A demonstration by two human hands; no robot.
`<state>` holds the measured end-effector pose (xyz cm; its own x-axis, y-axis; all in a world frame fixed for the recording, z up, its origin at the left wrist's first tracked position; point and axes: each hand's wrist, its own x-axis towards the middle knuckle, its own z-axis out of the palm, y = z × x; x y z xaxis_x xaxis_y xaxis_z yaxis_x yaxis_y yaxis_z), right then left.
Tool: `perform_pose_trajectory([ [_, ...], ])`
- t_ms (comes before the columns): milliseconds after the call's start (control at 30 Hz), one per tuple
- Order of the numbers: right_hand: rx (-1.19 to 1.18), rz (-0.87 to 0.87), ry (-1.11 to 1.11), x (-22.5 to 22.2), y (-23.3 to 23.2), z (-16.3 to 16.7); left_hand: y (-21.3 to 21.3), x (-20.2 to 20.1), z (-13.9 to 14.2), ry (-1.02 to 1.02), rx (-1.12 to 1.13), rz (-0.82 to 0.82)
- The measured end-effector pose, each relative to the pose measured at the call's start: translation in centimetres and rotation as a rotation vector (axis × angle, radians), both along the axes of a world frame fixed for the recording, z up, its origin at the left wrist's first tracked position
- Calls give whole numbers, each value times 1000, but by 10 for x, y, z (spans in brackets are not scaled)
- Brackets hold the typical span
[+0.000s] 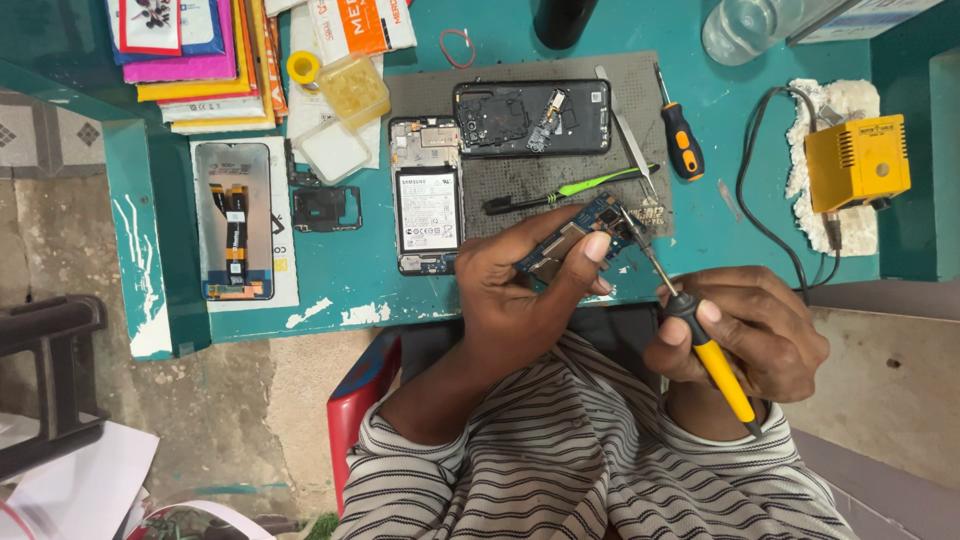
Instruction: The person sits at a repair bench and uses a soldering iron to work on a disassembled smartphone motherboard, holding the board in one hand while applying the iron and a soldering tool to its components. They set the board down, pick up other phone parts and tools, and continue soldering the board throughout the clip.
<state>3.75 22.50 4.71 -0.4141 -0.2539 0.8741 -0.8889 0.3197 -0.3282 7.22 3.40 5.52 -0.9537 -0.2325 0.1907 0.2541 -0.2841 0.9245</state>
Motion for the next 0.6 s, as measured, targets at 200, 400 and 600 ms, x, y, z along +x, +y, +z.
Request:
perform_pose_trajectory([
  [200, -5, -7, 8, 0, 1, -1, -1, 0, 0, -3, -17, -7],
  [400, -8, 5, 3, 0, 3, -2, -1, 0, 1, -1, -42, 0],
  [600, 1, 4, 8, 0, 5, -3, -3, 1, 2, 0, -41, -5],
])
